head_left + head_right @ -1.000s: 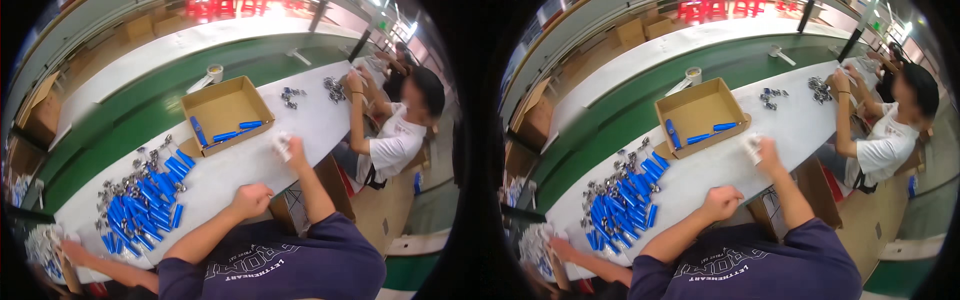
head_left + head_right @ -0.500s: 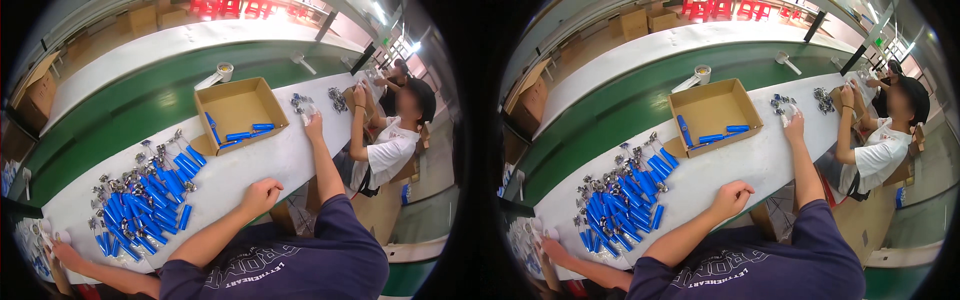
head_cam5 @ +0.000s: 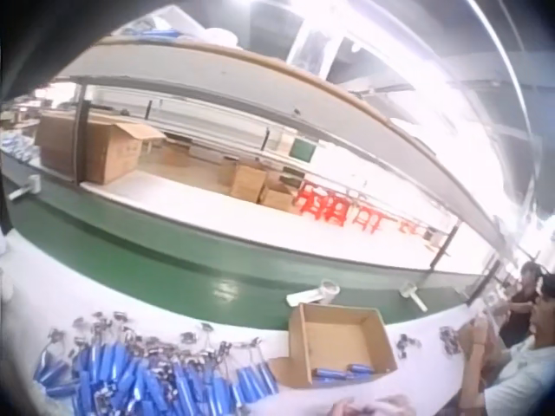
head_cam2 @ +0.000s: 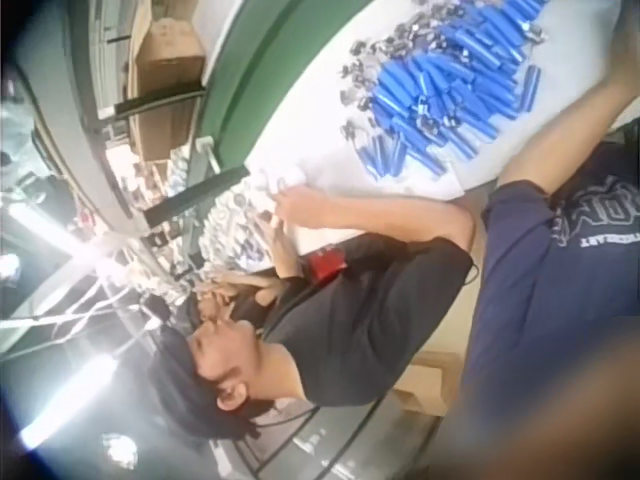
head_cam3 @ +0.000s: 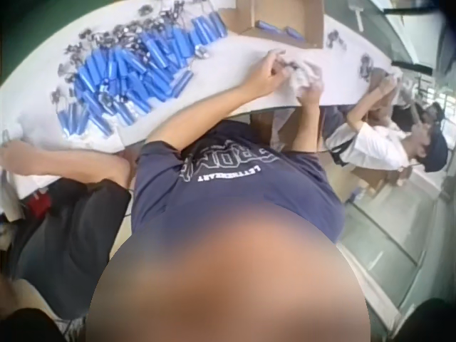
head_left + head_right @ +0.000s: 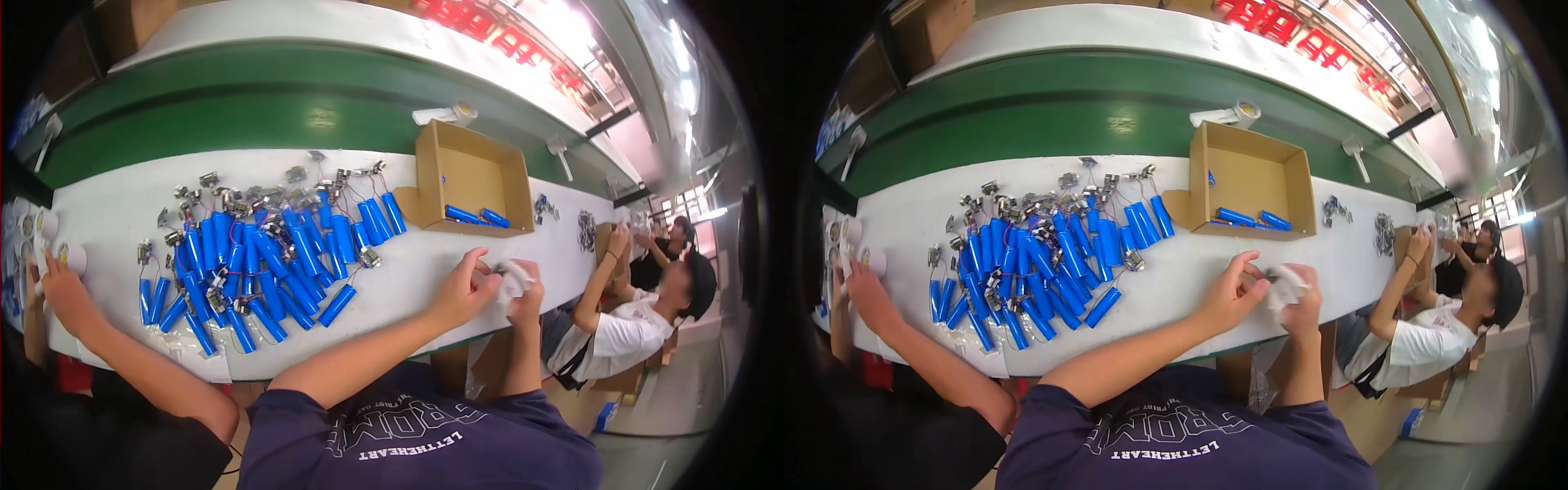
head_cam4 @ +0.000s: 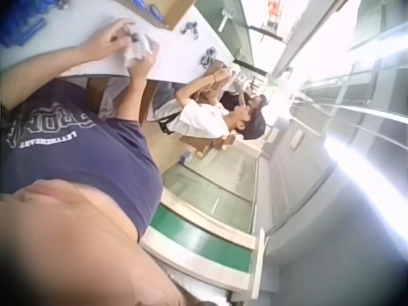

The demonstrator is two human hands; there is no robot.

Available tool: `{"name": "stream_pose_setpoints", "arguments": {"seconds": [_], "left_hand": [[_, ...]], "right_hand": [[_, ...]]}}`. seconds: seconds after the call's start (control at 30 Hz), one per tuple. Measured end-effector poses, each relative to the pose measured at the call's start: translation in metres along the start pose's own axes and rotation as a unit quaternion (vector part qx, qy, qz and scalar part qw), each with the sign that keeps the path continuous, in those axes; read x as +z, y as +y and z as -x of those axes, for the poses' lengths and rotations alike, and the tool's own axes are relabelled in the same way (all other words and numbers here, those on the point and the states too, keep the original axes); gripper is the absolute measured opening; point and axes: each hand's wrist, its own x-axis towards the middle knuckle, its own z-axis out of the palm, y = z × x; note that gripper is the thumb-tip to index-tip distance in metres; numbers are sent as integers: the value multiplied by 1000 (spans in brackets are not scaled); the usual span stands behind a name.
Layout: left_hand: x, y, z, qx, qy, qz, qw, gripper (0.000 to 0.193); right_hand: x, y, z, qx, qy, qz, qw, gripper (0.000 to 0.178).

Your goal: Assemble metal components onto blue plastic handles at a factory workstation and transport cardboard boxes.

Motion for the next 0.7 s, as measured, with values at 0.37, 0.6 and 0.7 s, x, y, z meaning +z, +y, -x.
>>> {"name": "stream_pose_setpoints", "arguments": {"seconds": [0.37,0.6,0.7], "left_hand": [[0,-19,-12,-37,44,27,998,16],[-4,-16,-11,-62,7,30,998,15],[-6,-15,-15,-27,4,-32,999,15]], "right_hand": [[-21,-4,-100,72,-78,-51,993,22],[22,22,-219,-48,-91,18,995,22],[32,12,-256,-25,-251,147,956,23]]}}
